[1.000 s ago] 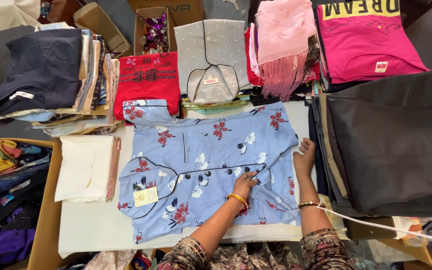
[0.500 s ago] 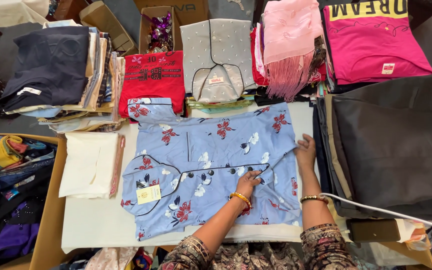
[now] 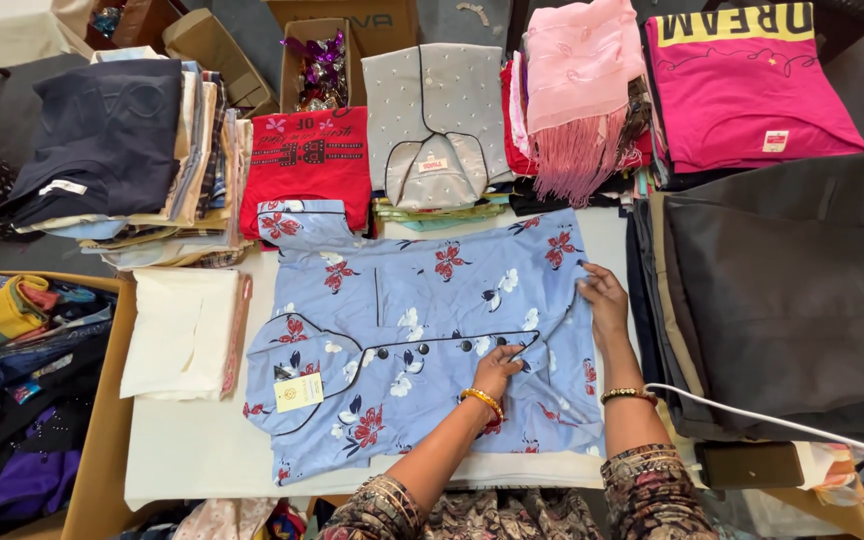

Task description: The person folds a red t-shirt, then a light blue floral shirt, and finally a dark blue t-shirt on a white table. Each shirt is smoothed, folded in half, and then folded again into a compact rectangle before being placed on a stack.

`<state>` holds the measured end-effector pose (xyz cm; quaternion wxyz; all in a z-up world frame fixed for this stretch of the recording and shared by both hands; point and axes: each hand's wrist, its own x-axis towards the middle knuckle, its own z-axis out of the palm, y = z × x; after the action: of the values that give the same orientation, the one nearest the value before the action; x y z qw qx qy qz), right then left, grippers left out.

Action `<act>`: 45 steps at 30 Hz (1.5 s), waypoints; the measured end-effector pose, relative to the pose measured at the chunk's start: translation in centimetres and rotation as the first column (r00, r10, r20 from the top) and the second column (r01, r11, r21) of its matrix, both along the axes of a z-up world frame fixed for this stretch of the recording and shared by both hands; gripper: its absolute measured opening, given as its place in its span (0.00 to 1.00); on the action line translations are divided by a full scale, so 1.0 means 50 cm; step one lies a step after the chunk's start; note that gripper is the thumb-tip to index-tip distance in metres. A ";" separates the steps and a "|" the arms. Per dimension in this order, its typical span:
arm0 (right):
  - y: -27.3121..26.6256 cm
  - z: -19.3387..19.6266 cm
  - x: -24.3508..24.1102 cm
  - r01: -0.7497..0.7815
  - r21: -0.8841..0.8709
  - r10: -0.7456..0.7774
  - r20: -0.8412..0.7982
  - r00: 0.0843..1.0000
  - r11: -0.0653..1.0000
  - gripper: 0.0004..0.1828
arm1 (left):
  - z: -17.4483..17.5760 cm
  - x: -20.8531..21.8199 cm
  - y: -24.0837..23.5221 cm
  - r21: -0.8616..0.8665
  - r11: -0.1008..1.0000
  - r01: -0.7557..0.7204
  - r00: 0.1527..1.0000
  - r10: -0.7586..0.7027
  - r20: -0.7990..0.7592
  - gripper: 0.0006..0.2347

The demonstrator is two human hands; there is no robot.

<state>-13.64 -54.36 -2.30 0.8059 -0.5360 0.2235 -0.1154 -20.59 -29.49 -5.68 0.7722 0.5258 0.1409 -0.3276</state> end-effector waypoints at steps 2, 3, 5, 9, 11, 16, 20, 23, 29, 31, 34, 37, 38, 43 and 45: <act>-0.001 0.000 -0.001 -0.052 -0.105 0.053 0.005 0.999 0.993 0.21 | -0.004 -0.001 0.000 0.015 1.000 0.002 1.000 -0.002 0.007 0.14; -0.003 0.001 0.000 -0.101 -0.210 0.105 0.006 0.995 0.972 0.21 | -0.005 0.000 -0.001 0.028 1.000 0.006 1.000 -0.006 0.014 0.15; 0.001 0.054 -0.009 -0.109 -0.463 0.090 -0.062 0.994 0.880 0.22 | 0.007 0.003 -0.003 0.020 1.000 0.004 1.000 -0.004 0.017 0.15; 0.013 0.164 -0.033 -0.198 -0.862 -0.046 -0.248 0.968 0.466 0.26 | 0.045 0.000 -0.016 0.031 1.000 0.005 0.999 -0.004 -0.047 0.15; 0.026 0.199 -0.039 -0.236 -0.903 -0.065 -0.277 0.959 0.360 0.29 | 0.052 -0.004 -0.034 0.035 0.999 0.024 1.000 -0.024 -0.003 0.17; 0.023 0.190 -0.061 -0.483 -0.838 -0.189 -0.533 0.825 0.254 0.30 | 0.187 -0.004 -0.077 -0.103 0.985 0.135 0.972 -0.152 -0.177 0.25; 0.014 0.174 -0.092 -0.424 -0.872 -0.211 -0.475 0.854 0.246 0.32 | 0.111 -0.013 -0.110 -0.238 0.939 0.248 0.959 -0.272 -0.076 0.27; 0.047 0.179 -0.126 -0.190 -0.940 -0.151 -0.239 0.959 0.282 0.28 | 0.021 -0.044 -0.093 -0.138 0.963 0.230 0.969 -0.213 0.127 0.25; 0.160 0.088 -0.202 -0.329 -0.933 0.284 -0.279 0.917 0.147 0.31 | 0.099 -0.058 0.092 0.804 0.590 -0.075 0.384 -0.727 0.570 0.22; 0.161 0.082 -0.217 -0.468 -0.883 0.352 -0.450 0.821 -0.038 0.35 | 0.103 -0.054 0.171 0.869 0.466 -0.169 0.291 -0.818 0.495 0.24; 0.098 0.021 -0.230 -0.449 -0.883 0.099 -0.463 0.881 -0.138 0.38 | 0.091 -0.052 0.291 0.930 0.281 -0.237 0.269 -0.901 0.341 0.29; 0.044 0.005 -0.244 -0.404 -0.913 -0.128 -0.395 0.910 -0.059 0.37 | 0.100 -0.055 0.390 0.942 0.204 -0.268 0.375 -0.878 0.297 0.29; 0.035 0.005 -0.249 -0.338 -0.937 -0.094 -0.346 0.934 0.090 0.36 | 0.105 -0.057 0.420 0.944 0.151 -0.294 0.463 -0.841 0.279 0.29; 0.059 -0.008 -0.296 -0.267 -0.952 -0.029 -0.274 0.961 0.148 0.36 | 0.054 -0.125 0.611 0.859 -0.068 -0.508 0.778 -0.465 0.423 0.29; 0.079 -0.003 -0.327 -0.211 -0.977 -0.001 -0.211 0.978 0.012 0.32 | 0.043 -0.166 0.679 0.775 -0.245 -0.582 0.805 -0.312 0.505 0.30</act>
<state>-29.98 -50.43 -2.48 0.1870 -0.9677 0.0985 -0.1375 -28.91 4.47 -3.51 0.0909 0.9639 0.1755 0.1785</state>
